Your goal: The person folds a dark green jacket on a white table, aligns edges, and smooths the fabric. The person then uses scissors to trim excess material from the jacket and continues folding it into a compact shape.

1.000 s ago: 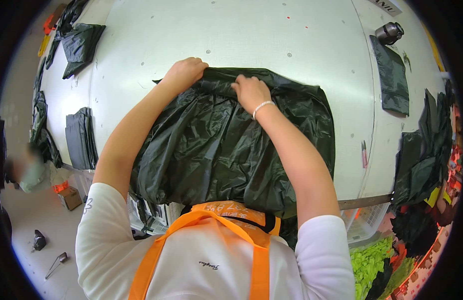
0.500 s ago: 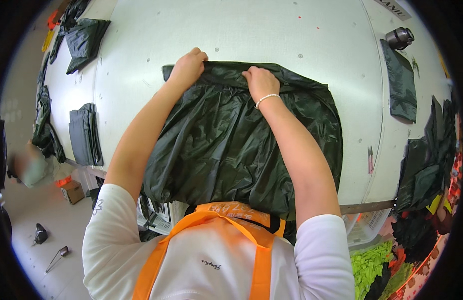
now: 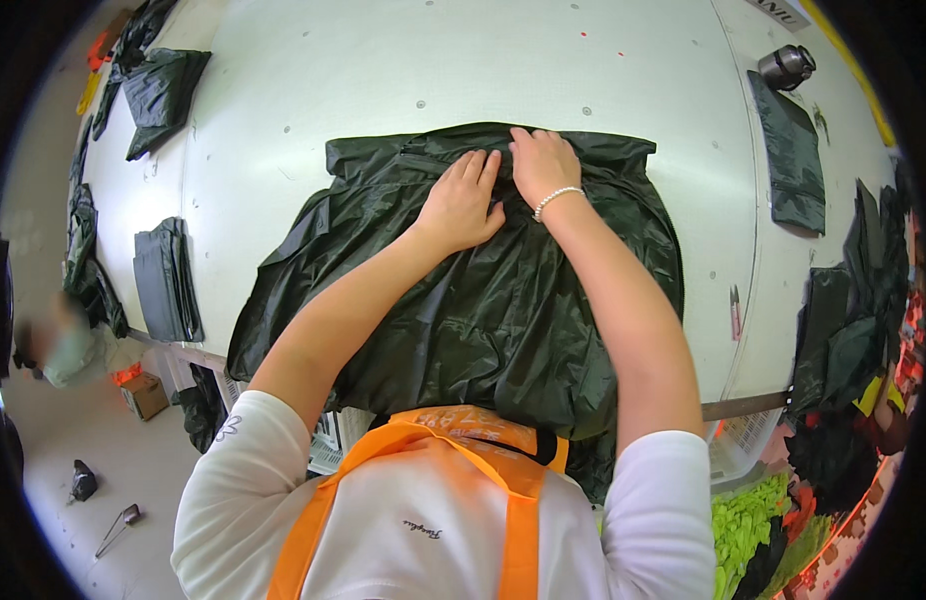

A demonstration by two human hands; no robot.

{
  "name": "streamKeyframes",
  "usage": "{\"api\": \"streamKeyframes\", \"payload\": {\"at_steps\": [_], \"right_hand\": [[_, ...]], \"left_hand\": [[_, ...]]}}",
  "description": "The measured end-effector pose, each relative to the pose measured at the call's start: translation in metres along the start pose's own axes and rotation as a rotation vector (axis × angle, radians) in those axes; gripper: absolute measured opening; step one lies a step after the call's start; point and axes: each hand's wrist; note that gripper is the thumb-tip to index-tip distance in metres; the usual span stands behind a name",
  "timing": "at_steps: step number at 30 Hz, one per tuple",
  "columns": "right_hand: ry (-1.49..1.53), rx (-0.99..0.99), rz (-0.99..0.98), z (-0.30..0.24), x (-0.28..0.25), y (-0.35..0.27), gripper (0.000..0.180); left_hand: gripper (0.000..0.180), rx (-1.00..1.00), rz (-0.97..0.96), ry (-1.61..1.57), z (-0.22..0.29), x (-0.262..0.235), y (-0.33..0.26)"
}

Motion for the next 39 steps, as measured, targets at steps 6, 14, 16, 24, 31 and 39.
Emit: {"api": "streamKeyframes", "payload": {"at_steps": [6,14,16,24,31,39], "right_hand": [[-0.433,-0.120,-0.182,-0.014,-0.043,-0.040,0.028],[-0.015,-0.024,0.075,0.073,-0.048,-0.039,0.027],[0.019,0.002,0.050,0.086,-0.040,-0.041,0.022],[0.407,-0.061,0.210,0.076,-0.055,-0.041,0.021],[0.652,0.016,0.259,0.070,-0.053,-0.047,0.021],[0.624,0.041,0.222,0.067,-0.059,-0.048,0.012]], "left_hand": [[0.059,-0.066,-0.092,0.291,0.036,0.008,0.022],[0.035,-0.032,0.106,-0.150,0.051,0.035,0.044],[0.035,-0.013,0.108,-0.132,0.052,0.036,0.042],[0.029,-0.346,0.110,-0.421,0.069,0.037,0.070],[0.030,-0.376,0.098,-0.417,0.073,0.049,0.071],[0.021,-0.397,0.023,-0.591,0.056,0.052,0.073]]}}
Point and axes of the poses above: each hand's wrist, its own y-axis towards the middle knuckle, its own x-axis out of the palm, z = x × y, and after that the axes turned 9 degrees about y, right-handed
